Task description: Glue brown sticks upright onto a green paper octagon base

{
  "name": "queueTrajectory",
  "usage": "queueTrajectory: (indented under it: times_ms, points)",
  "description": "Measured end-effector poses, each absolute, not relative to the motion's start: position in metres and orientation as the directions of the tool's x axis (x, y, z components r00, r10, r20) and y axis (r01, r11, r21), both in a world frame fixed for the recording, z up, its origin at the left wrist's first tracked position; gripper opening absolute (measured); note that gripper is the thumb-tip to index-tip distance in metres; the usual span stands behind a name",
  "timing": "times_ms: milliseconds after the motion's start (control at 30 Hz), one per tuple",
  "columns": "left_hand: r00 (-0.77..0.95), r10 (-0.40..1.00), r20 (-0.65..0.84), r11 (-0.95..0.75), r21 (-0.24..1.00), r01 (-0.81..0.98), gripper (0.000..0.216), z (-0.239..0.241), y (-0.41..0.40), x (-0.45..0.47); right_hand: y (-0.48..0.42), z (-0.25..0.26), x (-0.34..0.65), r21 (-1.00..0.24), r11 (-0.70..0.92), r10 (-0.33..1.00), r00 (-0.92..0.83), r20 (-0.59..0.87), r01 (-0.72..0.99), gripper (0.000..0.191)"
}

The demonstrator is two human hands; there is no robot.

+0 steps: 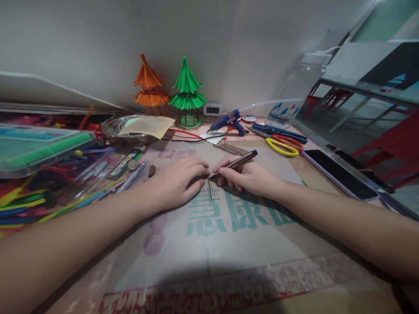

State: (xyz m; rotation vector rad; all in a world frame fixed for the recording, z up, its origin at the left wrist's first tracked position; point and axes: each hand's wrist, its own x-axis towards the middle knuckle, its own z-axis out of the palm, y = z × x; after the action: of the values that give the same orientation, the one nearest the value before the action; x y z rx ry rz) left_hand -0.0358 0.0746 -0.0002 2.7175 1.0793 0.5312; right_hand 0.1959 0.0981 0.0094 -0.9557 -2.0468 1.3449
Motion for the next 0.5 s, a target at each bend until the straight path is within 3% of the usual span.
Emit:
queueTrajectory:
  times_ms: [500]
  points:
    - [0.678, 0.682, 0.273, -0.731, 0.257, 0.632, 0.026, -0.0016, 0.0744, -0.0366, 0.0975, 0.0106, 0.198, -0.919, 0.292, 0.712, -0.702, 0.023, 0.266, 0.024]
